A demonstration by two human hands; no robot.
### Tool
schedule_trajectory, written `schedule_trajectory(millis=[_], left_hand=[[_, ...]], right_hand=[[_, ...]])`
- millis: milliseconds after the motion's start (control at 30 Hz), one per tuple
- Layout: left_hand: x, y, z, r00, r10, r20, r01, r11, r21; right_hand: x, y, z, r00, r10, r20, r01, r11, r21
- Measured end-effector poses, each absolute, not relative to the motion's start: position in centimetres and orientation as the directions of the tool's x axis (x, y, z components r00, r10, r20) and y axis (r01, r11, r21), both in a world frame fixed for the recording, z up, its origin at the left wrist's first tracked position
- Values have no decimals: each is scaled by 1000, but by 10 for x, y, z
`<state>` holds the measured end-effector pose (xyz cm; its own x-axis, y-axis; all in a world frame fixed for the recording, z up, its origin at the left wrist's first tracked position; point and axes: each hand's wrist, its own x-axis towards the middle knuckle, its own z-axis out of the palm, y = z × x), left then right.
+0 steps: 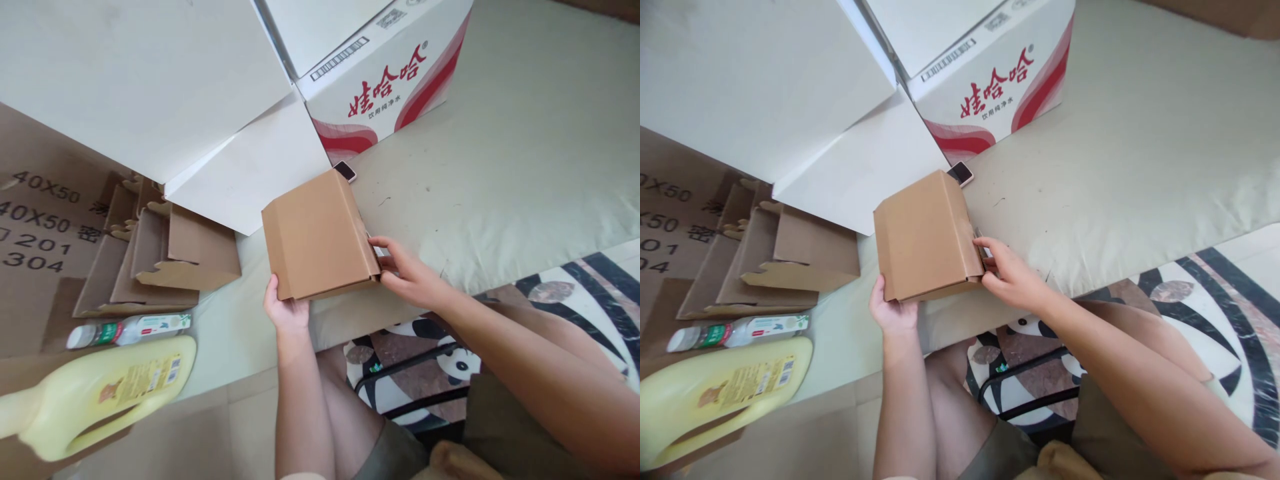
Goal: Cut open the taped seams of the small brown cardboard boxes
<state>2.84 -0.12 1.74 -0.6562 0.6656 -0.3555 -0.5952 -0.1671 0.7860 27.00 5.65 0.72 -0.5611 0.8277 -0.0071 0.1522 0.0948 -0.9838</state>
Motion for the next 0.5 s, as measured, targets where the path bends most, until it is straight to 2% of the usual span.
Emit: schedule_trajectory(millis=[500], left_hand=[[26, -4, 14, -642, 698, -319, -572, -158, 805]], right_hand=[[269, 57, -2, -557, 830, 43, 232, 205, -951]])
